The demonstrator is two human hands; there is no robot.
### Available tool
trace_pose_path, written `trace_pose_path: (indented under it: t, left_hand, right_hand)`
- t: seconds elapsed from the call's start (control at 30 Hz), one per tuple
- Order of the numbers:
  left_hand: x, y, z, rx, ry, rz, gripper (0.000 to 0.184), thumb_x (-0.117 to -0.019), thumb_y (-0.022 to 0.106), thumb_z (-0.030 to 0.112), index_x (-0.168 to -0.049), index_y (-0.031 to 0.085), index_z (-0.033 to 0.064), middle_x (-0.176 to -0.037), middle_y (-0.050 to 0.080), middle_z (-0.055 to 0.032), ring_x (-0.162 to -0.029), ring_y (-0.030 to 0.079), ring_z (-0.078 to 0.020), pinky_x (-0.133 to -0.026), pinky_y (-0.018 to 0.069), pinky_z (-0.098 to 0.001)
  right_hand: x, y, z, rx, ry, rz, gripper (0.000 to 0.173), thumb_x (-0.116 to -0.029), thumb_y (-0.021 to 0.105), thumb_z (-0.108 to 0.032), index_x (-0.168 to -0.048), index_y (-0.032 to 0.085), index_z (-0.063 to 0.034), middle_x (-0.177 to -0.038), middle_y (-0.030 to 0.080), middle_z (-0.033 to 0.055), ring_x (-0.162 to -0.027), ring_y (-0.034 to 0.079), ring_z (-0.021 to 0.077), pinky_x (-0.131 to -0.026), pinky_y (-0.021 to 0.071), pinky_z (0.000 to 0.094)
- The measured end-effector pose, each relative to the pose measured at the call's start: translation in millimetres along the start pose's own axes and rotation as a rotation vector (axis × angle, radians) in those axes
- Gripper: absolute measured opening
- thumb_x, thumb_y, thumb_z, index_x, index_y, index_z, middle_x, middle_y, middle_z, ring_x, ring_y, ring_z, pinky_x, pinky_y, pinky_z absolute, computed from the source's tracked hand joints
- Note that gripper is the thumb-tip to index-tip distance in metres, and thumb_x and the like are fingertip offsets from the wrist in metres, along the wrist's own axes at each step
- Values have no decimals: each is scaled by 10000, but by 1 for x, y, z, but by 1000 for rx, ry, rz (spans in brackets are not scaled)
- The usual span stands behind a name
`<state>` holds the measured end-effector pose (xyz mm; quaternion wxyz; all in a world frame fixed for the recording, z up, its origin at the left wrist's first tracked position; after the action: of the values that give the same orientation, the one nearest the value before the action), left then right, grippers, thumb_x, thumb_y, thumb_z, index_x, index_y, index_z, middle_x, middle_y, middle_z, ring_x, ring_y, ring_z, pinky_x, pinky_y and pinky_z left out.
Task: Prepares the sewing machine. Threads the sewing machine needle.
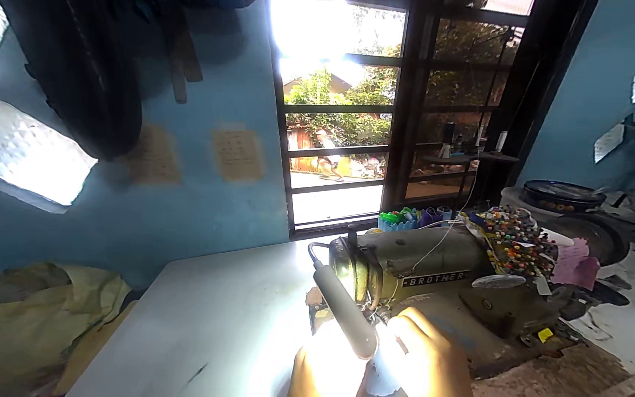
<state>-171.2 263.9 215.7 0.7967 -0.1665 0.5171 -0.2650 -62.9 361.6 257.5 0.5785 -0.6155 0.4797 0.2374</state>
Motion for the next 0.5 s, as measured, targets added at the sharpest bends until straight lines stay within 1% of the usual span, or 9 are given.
trace_pose_path:
  t: [0.1, 0.17, 0.27, 0.37, 0.43, 0.5]
  left_hand:
    - [0, 0, 0, -8, 10, 4, 216, -969, 639, 237, -905, 780, 87, -1104, 770, -88, -1022, 728, -175, -884, 578, -326]
    - [0, 1, 1, -1, 3, 0, 207, -957, 649, 227, -904, 786, 81, -1098, 769, -98, -1032, 729, -184, -893, 579, -336]
    - [0, -1, 1, -4, 0, 7, 202, -950, 652, 223, -909, 789, 81, -1101, 772, -92, -1041, 729, -180, -911, 571, -337]
    - [1, -1, 2, -5, 14, 14, 218, -962, 639, 233, -907, 786, 82, -1097, 772, -92, -1023, 733, -182, -892, 580, -342]
    - [0, -1, 2, 0, 16, 16, 226, -970, 635, 238, -896, 781, 82, -1097, 771, -93, -1014, 733, -181, -878, 583, -339]
    - [0, -1, 2, 1, 12, 14, 218, -961, 639, 228, -897, 786, 80, -1104, 772, -92, -1035, 733, -182, -901, 578, -342]
  right_hand:
    - [-2, -2, -2, 11, 4, 67, 235, -877, 620, -234, -692, 670, -97, -704, 645, 43, -578, 621, 127, -478, 488, 258]
    - [0, -5, 1, -20, 10, 98, 220, -872, 625, -224, -695, 657, -98, -701, 640, 43, -581, 610, 118, -488, 481, 240]
    - [3, -5, 1, -46, 34, 54, 194, -841, 638, -205, -689, 656, -86, -700, 648, 53, -579, 616, 133, -486, 481, 260]
    - [4, -1, 0, -33, 44, 33, 216, -857, 625, -223, -690, 654, -89, -708, 648, 53, -587, 627, 138, -483, 492, 277]
    - [4, -4, 1, -49, 37, 84, 222, -873, 631, -223, -703, 666, -85, -717, 661, 57, -599, 630, 130, -507, 499, 253]
    - [5, -6, 3, -68, 35, 105, 204, -869, 629, -210, -709, 660, -87, -712, 656, 54, -600, 617, 120, -520, 492, 234]
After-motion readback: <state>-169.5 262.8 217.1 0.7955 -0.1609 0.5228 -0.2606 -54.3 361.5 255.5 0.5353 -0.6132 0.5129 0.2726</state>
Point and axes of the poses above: each hand's wrist, its own x-axis away from the middle knuckle, its own y-axis out of the palm, z = x × y, the point moved 10 cm from there along -x, towards the middle knuckle
